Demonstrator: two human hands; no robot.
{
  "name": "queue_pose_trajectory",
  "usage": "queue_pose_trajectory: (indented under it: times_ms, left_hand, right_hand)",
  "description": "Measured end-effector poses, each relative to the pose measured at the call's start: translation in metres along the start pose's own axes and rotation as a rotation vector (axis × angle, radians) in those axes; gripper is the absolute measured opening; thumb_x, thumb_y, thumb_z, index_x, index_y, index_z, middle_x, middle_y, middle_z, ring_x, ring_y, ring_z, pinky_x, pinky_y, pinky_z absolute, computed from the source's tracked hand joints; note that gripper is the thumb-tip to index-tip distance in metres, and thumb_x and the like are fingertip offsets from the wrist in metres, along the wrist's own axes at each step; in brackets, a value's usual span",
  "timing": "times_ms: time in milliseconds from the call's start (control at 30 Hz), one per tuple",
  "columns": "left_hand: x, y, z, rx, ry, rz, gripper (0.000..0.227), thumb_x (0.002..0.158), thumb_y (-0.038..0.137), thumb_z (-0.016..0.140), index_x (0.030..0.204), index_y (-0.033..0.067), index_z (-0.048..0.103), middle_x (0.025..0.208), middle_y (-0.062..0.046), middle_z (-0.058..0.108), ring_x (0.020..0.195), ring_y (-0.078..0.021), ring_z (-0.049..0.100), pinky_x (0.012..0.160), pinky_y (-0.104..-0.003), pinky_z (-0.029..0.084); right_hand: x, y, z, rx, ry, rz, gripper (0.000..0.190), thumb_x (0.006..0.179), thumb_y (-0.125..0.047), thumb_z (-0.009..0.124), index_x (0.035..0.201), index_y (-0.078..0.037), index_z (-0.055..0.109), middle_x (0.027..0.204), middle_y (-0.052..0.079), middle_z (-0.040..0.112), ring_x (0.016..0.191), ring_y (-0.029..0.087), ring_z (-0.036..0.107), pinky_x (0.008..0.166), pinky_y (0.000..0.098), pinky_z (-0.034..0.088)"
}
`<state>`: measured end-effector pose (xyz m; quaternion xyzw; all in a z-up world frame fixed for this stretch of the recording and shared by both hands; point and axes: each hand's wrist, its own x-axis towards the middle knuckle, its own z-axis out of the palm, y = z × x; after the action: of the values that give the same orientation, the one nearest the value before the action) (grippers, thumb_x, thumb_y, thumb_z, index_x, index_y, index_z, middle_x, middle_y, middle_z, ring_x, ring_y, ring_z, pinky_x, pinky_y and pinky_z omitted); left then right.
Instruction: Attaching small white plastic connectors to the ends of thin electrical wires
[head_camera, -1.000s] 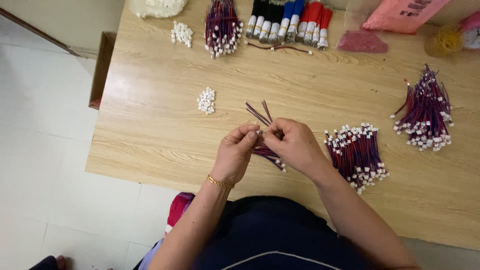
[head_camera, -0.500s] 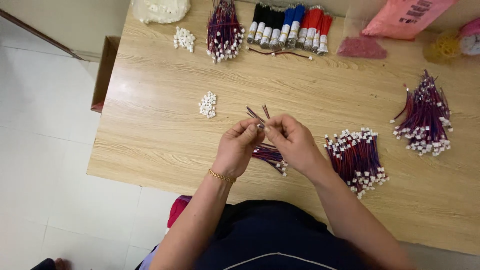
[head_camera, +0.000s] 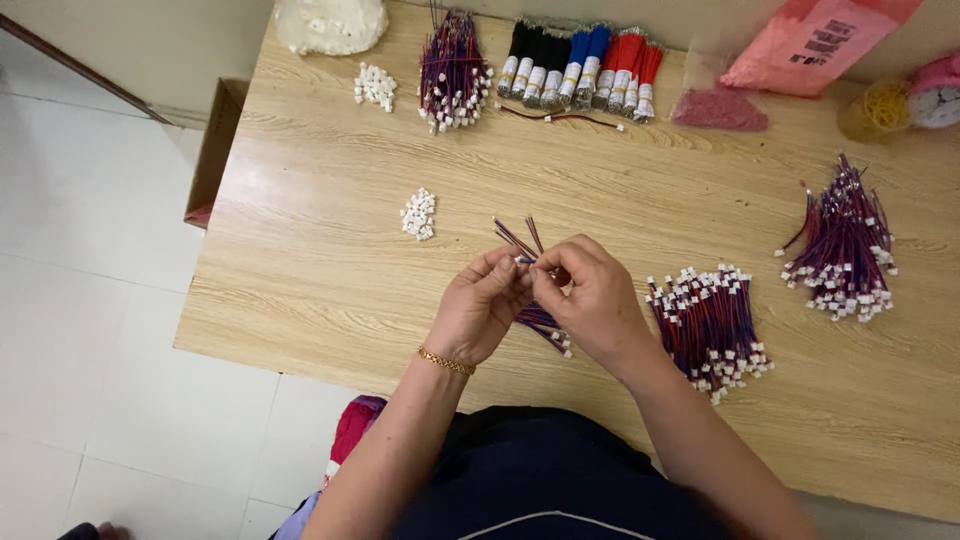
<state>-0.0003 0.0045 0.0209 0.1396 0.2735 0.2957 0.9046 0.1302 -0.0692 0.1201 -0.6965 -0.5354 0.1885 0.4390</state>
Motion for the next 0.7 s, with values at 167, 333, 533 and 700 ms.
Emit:
queue_pose_trajectory:
  times_ms: [167, 333, 533, 700]
  left_hand:
    - [0.003, -0.004, -0.007, 0.025, 0.007, 0.005, 0.019, 0.093, 0.010, 0.063, 0.110, 0.0028, 0.064, 0.090, -0.013, 0.072, 0.083, -0.0225, 0.073, 0.078, -0.034, 0.059]
    - [-0.002, -0.002, -0.003, 0.070, 0.024, 0.026, 0.019, 0.094, 0.009, 0.062, 0.111, 0.0018, 0.063, 0.089, -0.012, 0.071, 0.083, -0.0219, 0.072, 0.077, -0.033, 0.059]
    - [-0.001, -0.007, -0.005, 0.174, 0.050, 0.061, 0.017, 0.094, 0.008, 0.062, 0.109, 0.0011, 0.064, 0.089, -0.011, 0.071, 0.081, -0.0194, 0.072, 0.076, -0.029, 0.060]
    - [-0.009, -0.014, 0.005, 0.293, 0.143, 0.177, 0.017, 0.092, 0.003, 0.064, 0.107, -0.0053, 0.065, 0.083, -0.014, 0.069, 0.075, -0.0224, 0.071, 0.070, -0.032, 0.059]
  right_hand:
    - [-0.004, 0.006, 0.007, -0.055, 0.050, -0.016, 0.007, 0.081, -0.009, 0.071, 0.080, -0.011, 0.065, 0.075, 0.007, 0.059, 0.066, 0.022, 0.063, 0.059, 0.0309, 0.052]
    - [-0.005, 0.005, 0.009, -0.095, 0.077, -0.034, 0.008, 0.081, -0.008, 0.070, 0.077, -0.012, 0.064, 0.074, 0.004, 0.060, 0.065, 0.020, 0.063, 0.058, 0.0299, 0.052]
    - [-0.004, -0.002, 0.008, -0.168, 0.081, -0.123, 0.011, 0.079, -0.005, 0.070, 0.075, -0.011, 0.062, 0.078, 0.006, 0.061, 0.067, 0.024, 0.063, 0.059, 0.0339, 0.051]
    - [-0.009, 0.007, 0.017, -0.197, 0.133, -0.072, 0.010, 0.079, -0.010, 0.070, 0.073, -0.015, 0.063, 0.087, 0.000, 0.064, 0.073, 0.018, 0.066, 0.063, 0.0267, 0.054]
